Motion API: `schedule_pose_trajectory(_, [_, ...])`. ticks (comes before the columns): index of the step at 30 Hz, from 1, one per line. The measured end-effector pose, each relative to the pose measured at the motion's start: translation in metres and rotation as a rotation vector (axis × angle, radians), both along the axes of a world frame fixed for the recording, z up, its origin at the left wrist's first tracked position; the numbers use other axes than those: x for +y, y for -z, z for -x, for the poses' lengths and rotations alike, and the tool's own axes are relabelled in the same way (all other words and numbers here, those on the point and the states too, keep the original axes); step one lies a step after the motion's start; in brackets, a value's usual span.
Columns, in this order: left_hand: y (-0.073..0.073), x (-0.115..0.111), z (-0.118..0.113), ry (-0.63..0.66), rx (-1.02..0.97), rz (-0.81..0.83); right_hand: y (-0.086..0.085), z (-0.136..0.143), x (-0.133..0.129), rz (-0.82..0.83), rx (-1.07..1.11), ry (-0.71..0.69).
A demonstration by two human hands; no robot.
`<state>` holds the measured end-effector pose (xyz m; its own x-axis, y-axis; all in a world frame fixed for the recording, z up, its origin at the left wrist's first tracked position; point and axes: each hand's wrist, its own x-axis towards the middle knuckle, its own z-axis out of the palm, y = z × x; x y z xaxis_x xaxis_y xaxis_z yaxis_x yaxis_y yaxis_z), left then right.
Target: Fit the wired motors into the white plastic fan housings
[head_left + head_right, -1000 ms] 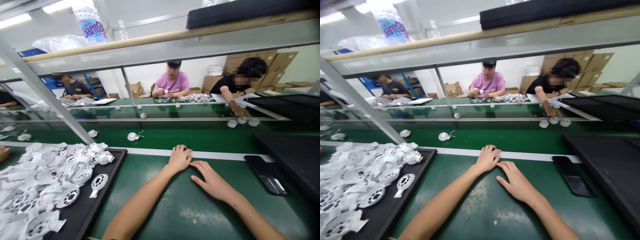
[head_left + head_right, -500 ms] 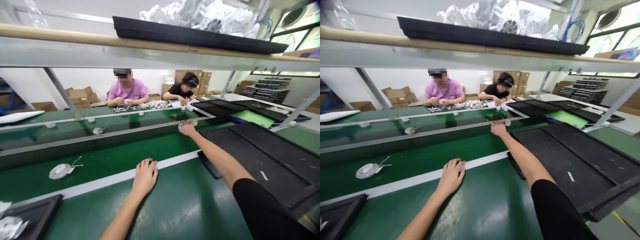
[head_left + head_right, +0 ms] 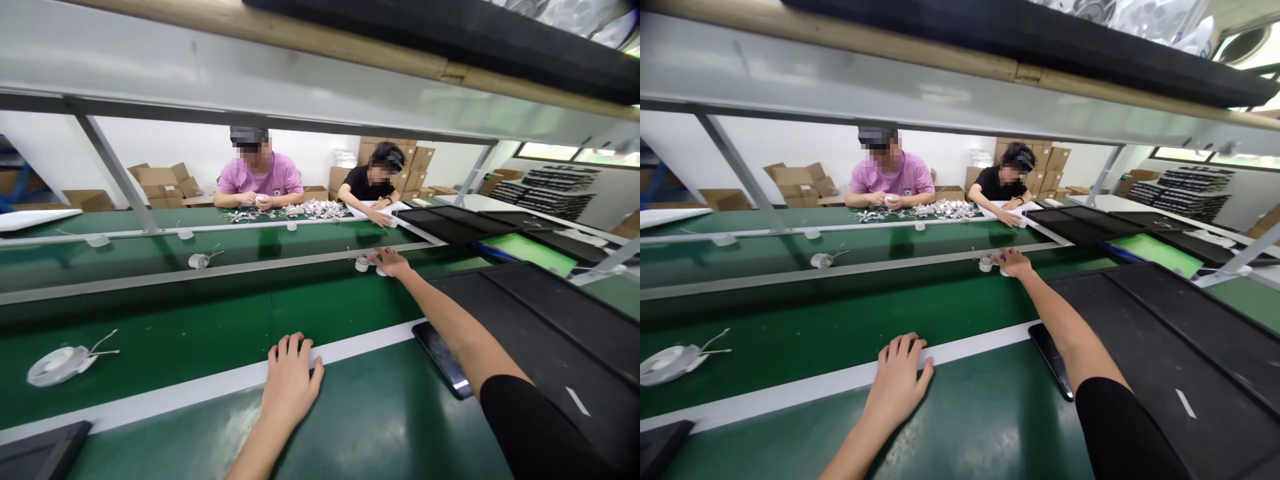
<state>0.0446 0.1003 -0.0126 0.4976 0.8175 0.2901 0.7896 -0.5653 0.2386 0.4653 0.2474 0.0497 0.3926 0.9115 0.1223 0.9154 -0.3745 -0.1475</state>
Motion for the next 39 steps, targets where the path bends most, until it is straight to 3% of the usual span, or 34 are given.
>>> schedule_pose_trajectory(8, [0.0, 0.0, 0.0, -0.023, -0.002, -0.008, 0.011, 0.06, 0.012, 0.02, -0.002, -0.169])
schedule_pose_trajectory(14, [0.001, -0.001, 0.005, -0.009, -0.153, -0.016, 0.008, 0.135, -0.022, -0.028, -0.056, -0.282])
schedule_pose_trajectory(17, [-0.01, -0.002, 0.012, -0.025, -0.379, -0.038, -0.001, 0.186, -0.061, -0.055, -0.054, -0.384])
schedule_pose_trajectory(20, [-0.027, -0.018, 0.025, -0.094, -0.503, -0.089, 0.003, 0.246, -0.123, -0.08, -0.039, -0.53])
schedule_pose_trajectory(22, [-0.039, -0.042, 0.038, -0.09, -0.527, -0.106, 0.014, 0.281, -0.174, -0.07, -0.022, -0.634])
schedule_pose_trajectory(25, [-0.052, -0.096, 0.061, 0.032, -0.526, -0.093, 0.032, 0.315, -0.246, -0.043, 0.012, -0.721])
schedule_pose_trajectory(27, [-0.055, -0.134, 0.078, 0.059, -0.502, -0.037, 0.036, 0.325, -0.281, -0.053, 0.048, -0.732])
schedule_pose_trajectory(30, [-0.05, -0.178, 0.099, -0.067, -0.503, 0.079, 0.033, 0.323, -0.312, -0.078, 0.096, -0.755])
schedule_pose_trajectory(32, [-0.042, -0.195, 0.105, -0.149, -0.499, 0.133, 0.03, 0.312, -0.323, -0.057, 0.105, -0.775])
schedule_pose_trajectory(35, [-0.029, -0.201, 0.096, -0.16, -0.428, 0.182, 0.03, 0.289, -0.328, -0.037, 0.077, -0.716])
schedule_pose_trajectory(39, [-0.021, -0.185, 0.076, -0.108, -0.325, 0.192, 0.031, 0.259, -0.321, -0.078, 0.01, -0.54])
